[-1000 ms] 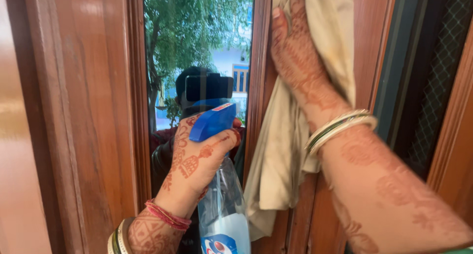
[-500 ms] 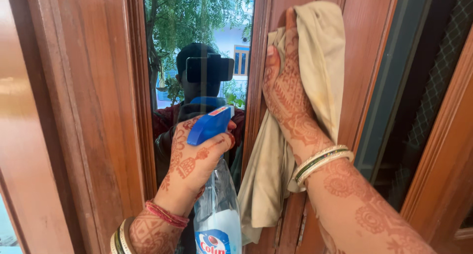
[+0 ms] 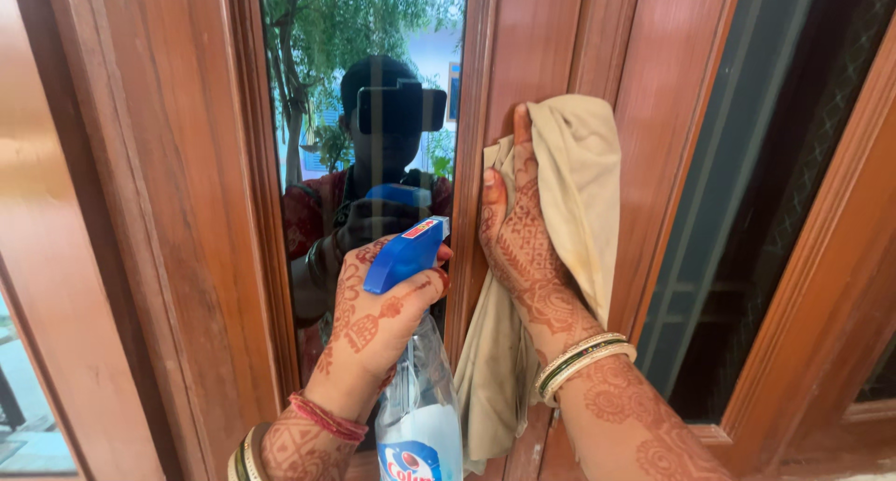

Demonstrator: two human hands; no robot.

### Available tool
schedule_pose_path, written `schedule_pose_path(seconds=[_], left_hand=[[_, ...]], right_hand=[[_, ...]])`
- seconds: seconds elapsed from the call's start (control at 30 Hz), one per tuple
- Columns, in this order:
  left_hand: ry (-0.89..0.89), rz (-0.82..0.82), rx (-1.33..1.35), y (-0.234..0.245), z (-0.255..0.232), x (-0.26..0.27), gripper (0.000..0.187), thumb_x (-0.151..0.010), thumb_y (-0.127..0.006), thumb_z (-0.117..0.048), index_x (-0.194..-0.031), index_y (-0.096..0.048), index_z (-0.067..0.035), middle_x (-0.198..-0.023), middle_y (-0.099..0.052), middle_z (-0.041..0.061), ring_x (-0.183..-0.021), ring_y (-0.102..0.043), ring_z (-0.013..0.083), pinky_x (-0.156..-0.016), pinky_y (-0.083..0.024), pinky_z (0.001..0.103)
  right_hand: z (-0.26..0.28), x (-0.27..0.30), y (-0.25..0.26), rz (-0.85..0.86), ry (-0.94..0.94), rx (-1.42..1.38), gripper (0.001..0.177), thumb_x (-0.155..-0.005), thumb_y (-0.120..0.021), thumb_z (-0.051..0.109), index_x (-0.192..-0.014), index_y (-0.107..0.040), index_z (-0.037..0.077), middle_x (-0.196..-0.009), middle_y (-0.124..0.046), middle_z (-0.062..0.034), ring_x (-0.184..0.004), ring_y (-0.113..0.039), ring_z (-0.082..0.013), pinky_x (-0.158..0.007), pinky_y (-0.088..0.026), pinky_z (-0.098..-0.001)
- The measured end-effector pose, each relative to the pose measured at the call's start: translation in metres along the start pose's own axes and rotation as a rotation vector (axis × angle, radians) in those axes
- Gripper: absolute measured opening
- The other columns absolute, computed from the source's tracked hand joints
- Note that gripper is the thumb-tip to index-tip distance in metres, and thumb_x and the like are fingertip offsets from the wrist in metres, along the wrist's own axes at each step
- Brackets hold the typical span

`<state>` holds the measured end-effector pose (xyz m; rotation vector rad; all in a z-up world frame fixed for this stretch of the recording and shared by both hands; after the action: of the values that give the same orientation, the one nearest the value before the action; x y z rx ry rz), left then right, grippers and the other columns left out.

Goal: The person cleans a glass window pane in a wooden frame by spraying it with a cleaning liquid and wiping it with a cloth.

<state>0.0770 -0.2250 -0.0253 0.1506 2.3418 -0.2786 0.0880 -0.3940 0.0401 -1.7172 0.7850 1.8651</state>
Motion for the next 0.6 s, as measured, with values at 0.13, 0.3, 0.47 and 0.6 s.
schedule_pose_path(seconds=[0.13, 0.3, 0.47, 0.6], left_hand=[[0.018, -0.013, 0.005, -0.004, 0.008, 0.012, 0.018, -0.075, -0.072, 0.003, -0.092, -0.076, 0.002, -0.085, -0.073, 0.002, -0.076, -0.064, 0.0069, -0.072, -0.053, 0.025], [0.034, -0.037, 0.010, -0.005, 0.020, 0.027, 0.020, -0.075, -0.071, 0.002, -0.095, -0.075, 0.001, -0.090, -0.075, 0.002, -0.079, -0.065, 0.0065, -0.075, -0.054, 0.025], [0.067, -0.064, 0.021, -0.003, 0.030, 0.043, 0.022, -0.076, -0.071, 0.002, -0.097, -0.076, 0.000, -0.092, -0.076, 0.001, -0.081, -0.066, 0.0060, -0.077, -0.054, 0.024], [0.079, -0.050, -0.018, -0.003, 0.033, 0.054, 0.020, -0.077, -0.072, 0.002, -0.096, -0.076, 0.001, -0.089, -0.074, 0.001, -0.080, -0.064, 0.0064, -0.076, -0.054, 0.025]], right_hand=[[-0.006, 0.022, -0.005, 0.020, -0.002, -0.017, 0.058, -0.112, -0.044, 0.010, -0.165, -0.022, 0.003, -0.169, -0.031, -0.0213, -0.159, -0.029, -0.0363, -0.130, -0.021, -0.0408], [-0.005, 0.046, -0.004, 0.022, -0.012, -0.027, 0.059, -0.111, -0.047, 0.007, -0.165, -0.024, 0.004, -0.167, -0.035, -0.0198, -0.156, -0.034, -0.0353, -0.129, -0.023, -0.0397], [-0.003, 0.071, -0.002, 0.022, -0.055, 0.002, 0.060, -0.108, -0.049, 0.008, -0.164, -0.028, 0.006, -0.162, -0.042, -0.0188, -0.151, -0.042, -0.0338, -0.127, -0.028, -0.0386], [-0.037, 0.096, -0.027, 0.130, -0.579, -0.447, 0.068, -0.102, -0.041, 0.017, -0.169, -0.027, 0.016, -0.150, -0.050, -0.0185, -0.120, -0.051, -0.0412, -0.099, -0.052, -0.0392]])
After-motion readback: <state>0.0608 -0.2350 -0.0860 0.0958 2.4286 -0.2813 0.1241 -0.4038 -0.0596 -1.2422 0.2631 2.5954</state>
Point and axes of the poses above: each hand's wrist, its own x-axis away from the middle knuckle, its own y-axis out of the back of the hand, z = x × y, the point moved 7 cm from there along -x, towards the middle knuckle
